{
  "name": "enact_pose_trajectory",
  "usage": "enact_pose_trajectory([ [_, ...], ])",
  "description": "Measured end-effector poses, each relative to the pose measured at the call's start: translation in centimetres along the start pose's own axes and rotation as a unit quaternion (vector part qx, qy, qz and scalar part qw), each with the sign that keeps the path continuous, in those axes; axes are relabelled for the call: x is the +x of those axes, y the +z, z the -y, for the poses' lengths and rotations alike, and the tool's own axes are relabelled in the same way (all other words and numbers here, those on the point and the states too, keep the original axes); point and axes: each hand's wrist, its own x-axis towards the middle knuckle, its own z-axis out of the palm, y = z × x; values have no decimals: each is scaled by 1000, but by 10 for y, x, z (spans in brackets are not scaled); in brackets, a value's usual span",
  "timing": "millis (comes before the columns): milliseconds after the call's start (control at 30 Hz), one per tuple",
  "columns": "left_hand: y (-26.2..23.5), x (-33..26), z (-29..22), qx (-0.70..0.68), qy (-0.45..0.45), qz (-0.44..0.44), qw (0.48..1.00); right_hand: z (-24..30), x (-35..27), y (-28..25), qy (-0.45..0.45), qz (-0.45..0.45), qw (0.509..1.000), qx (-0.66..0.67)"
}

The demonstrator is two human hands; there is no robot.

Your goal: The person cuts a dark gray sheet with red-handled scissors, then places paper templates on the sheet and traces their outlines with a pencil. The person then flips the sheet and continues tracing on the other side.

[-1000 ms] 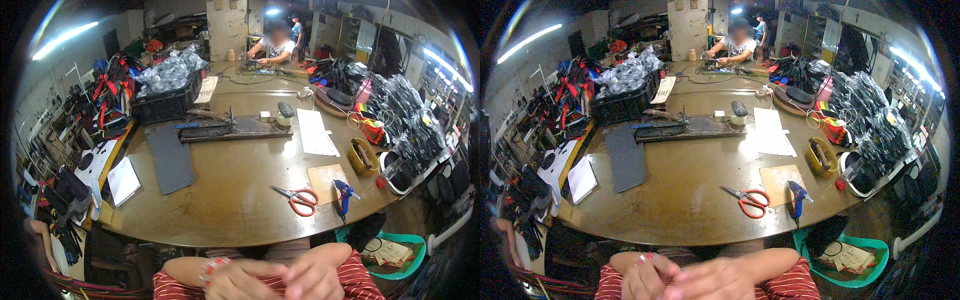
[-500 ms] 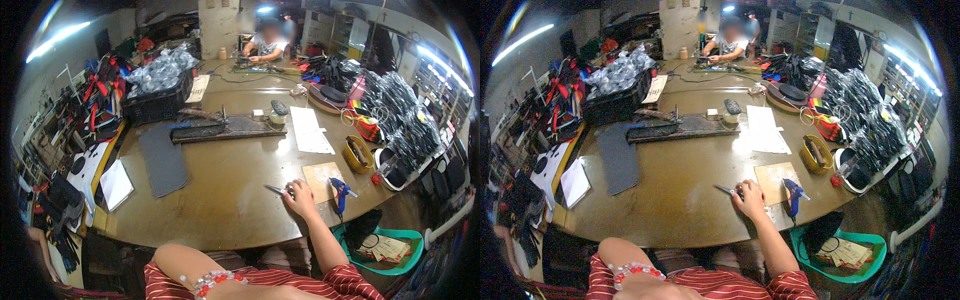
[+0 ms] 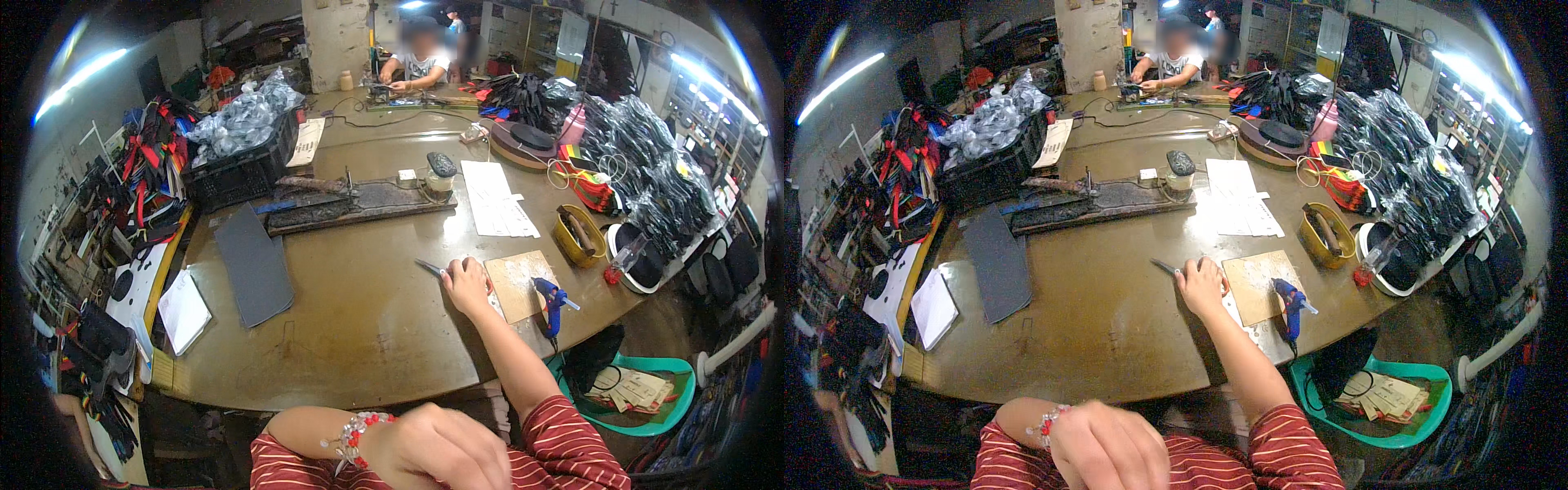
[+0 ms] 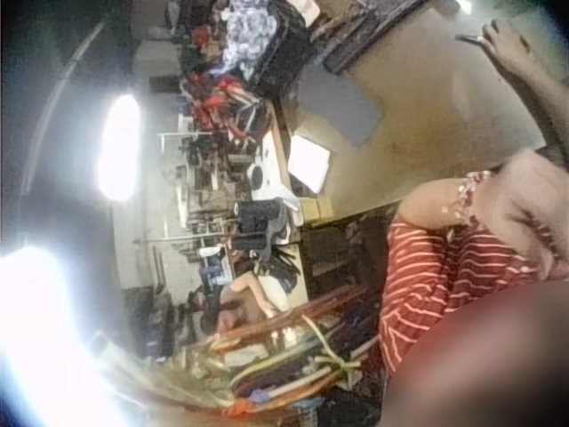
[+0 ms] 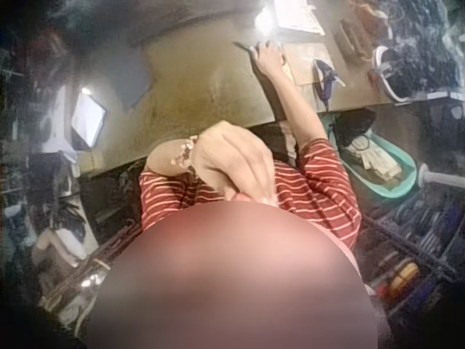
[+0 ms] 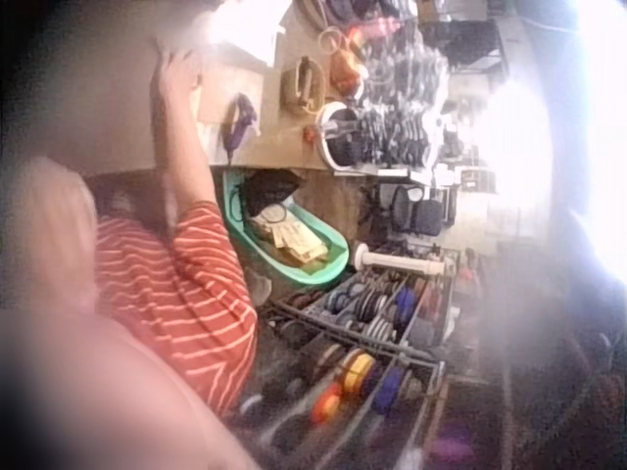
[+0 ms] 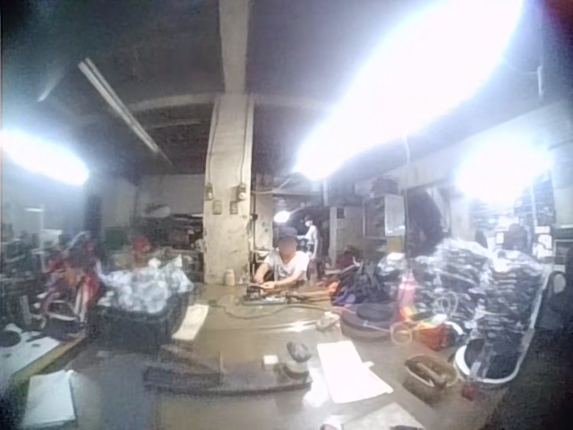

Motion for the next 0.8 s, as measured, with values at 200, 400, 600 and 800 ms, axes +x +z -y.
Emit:
enact_pose_trajectory([
  [200,-76,-49,31,362,-110,-427,821,3,-2,3,33,-41,998,40],
  [400,-153,-155,63,414,-338,-546,645,-2,0,2,29,-155,966,204],
  [600,-161,-212,71,434,-301,-557,641,-4,0,-9,113,-56,943,308],
  [800,-159,-204,82,454,-273,-510,677,9,-2,-21,67,13,973,219],
])
